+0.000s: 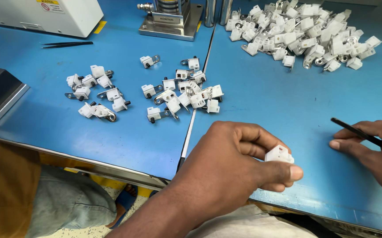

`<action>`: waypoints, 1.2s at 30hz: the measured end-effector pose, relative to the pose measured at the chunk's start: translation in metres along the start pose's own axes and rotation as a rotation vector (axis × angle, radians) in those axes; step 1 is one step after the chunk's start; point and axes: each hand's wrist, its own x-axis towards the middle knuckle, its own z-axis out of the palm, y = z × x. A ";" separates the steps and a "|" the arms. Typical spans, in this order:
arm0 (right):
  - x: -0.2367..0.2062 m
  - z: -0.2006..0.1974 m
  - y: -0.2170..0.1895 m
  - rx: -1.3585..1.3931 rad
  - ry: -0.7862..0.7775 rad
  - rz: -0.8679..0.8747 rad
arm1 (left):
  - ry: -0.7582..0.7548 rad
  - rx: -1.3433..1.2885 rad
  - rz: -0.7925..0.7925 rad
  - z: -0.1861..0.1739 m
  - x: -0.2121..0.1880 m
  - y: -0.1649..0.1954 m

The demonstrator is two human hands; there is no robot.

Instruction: The person picks up white plastic switch housings one at a time from the workbench and uses tweezers to insert copper contact terminals into each housing, placing the assembled units in a pile on the bench while a coworker works alongside.

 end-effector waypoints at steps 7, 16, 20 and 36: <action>-0.017 -0.041 -0.055 0.639 -0.101 0.196 | -0.001 -0.002 0.144 -0.009 0.004 0.005; -0.043 -0.053 -0.147 0.790 -0.048 0.169 | 0.038 0.030 0.155 -0.022 0.002 0.013; -0.046 -0.051 -0.145 0.892 -0.080 0.171 | 0.036 -0.028 0.236 -0.025 0.003 0.013; -0.016 -0.072 -0.175 1.021 0.082 0.216 | 0.138 0.023 0.181 -0.023 0.006 0.004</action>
